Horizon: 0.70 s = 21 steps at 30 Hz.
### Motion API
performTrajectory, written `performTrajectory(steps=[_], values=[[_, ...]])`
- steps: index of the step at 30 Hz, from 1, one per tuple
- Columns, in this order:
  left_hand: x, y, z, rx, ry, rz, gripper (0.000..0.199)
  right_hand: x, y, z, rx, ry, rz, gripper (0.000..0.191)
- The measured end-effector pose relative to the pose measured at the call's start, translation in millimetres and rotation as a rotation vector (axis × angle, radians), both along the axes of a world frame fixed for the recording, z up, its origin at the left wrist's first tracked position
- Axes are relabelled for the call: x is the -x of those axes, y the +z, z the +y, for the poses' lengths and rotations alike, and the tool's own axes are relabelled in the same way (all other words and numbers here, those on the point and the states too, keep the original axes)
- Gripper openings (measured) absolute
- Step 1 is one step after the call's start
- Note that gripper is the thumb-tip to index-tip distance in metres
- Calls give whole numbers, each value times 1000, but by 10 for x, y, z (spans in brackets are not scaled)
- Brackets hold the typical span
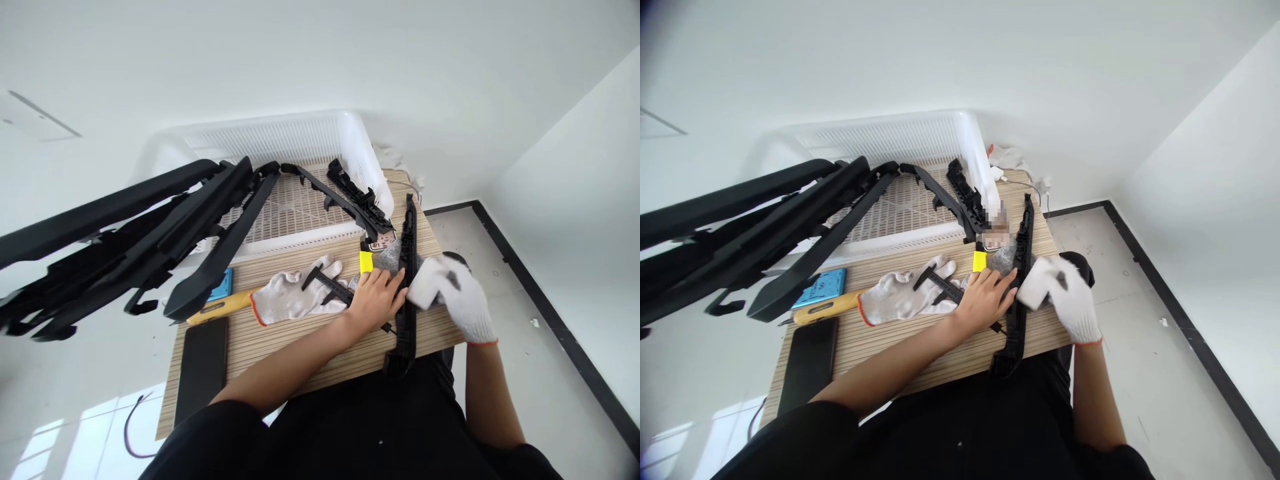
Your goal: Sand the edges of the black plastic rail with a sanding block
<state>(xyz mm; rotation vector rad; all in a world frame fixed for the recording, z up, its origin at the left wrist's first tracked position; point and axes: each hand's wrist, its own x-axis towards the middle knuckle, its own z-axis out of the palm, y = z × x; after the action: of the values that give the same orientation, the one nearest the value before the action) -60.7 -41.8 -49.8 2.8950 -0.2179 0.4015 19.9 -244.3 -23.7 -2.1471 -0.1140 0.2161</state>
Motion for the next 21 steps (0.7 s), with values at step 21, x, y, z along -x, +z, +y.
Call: performTrajectory(steps=[21], values=[[-52,-43,5,10,-17,-17,44,-105,163,-33,77,31,28,56]])
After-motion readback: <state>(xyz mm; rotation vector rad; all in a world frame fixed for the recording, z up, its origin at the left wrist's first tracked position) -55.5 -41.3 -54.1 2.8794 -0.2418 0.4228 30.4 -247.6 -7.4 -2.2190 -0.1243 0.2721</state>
